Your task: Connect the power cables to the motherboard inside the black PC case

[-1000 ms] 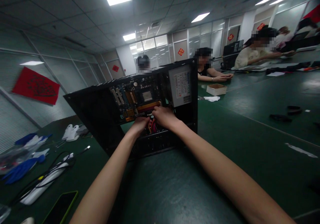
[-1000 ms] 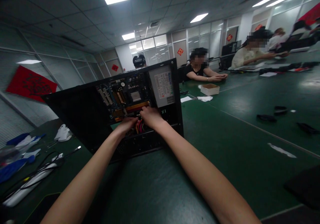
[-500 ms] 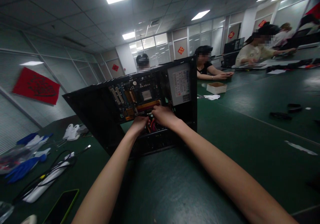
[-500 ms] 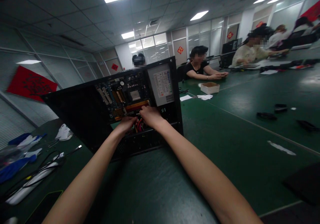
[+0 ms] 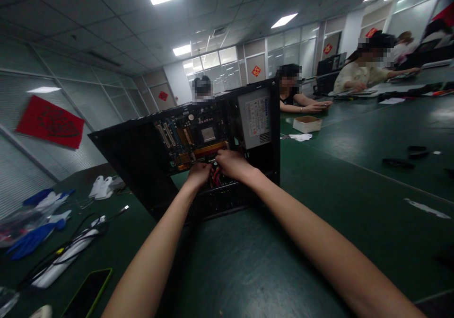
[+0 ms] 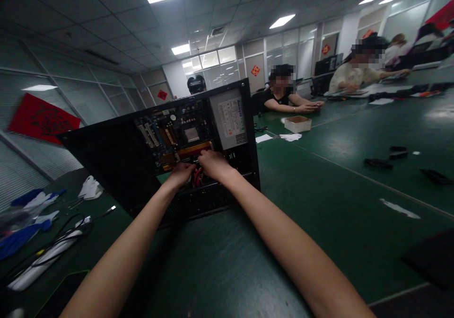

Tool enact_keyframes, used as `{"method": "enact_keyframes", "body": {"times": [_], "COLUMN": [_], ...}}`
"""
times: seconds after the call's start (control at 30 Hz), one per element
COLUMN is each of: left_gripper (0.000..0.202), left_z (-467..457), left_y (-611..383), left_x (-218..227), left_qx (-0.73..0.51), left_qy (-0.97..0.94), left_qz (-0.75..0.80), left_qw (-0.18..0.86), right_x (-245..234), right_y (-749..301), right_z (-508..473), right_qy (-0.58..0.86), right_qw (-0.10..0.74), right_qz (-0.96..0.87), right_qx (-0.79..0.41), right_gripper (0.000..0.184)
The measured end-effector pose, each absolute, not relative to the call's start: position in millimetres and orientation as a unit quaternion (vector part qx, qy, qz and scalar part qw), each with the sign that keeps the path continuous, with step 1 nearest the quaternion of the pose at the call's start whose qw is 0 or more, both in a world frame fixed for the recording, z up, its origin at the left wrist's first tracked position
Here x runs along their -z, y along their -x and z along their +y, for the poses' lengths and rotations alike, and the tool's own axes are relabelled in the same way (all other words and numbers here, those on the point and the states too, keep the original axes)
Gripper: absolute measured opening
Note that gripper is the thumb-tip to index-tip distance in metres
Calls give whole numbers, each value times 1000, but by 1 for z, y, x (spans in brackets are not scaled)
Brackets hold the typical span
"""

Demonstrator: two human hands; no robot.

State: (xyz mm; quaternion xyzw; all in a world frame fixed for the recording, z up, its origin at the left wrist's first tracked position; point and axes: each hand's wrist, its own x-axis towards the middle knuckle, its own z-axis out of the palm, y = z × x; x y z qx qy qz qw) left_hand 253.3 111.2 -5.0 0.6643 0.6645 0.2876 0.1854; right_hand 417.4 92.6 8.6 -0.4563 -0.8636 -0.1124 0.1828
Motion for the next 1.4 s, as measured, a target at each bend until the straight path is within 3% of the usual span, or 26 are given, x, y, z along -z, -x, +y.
{"method": "enact_keyframes", "body": {"times": [0.63,1.4], "left_gripper": [36,34], "left_z": [113,110], "left_y": [-256,-258], "left_x": [11,12], "left_qx": [-272,-247], "left_qy": [-680,-694], "left_qz": [663,662], "left_qw": [154,139], "right_x": [-3,1], "right_y": [-423,-417], "right_z": [94,106], "right_qy": [440,446], "right_qw": [199,190], "right_qz": [-865,-868], "right_qx": [137,109], "right_gripper": [15,23]}}
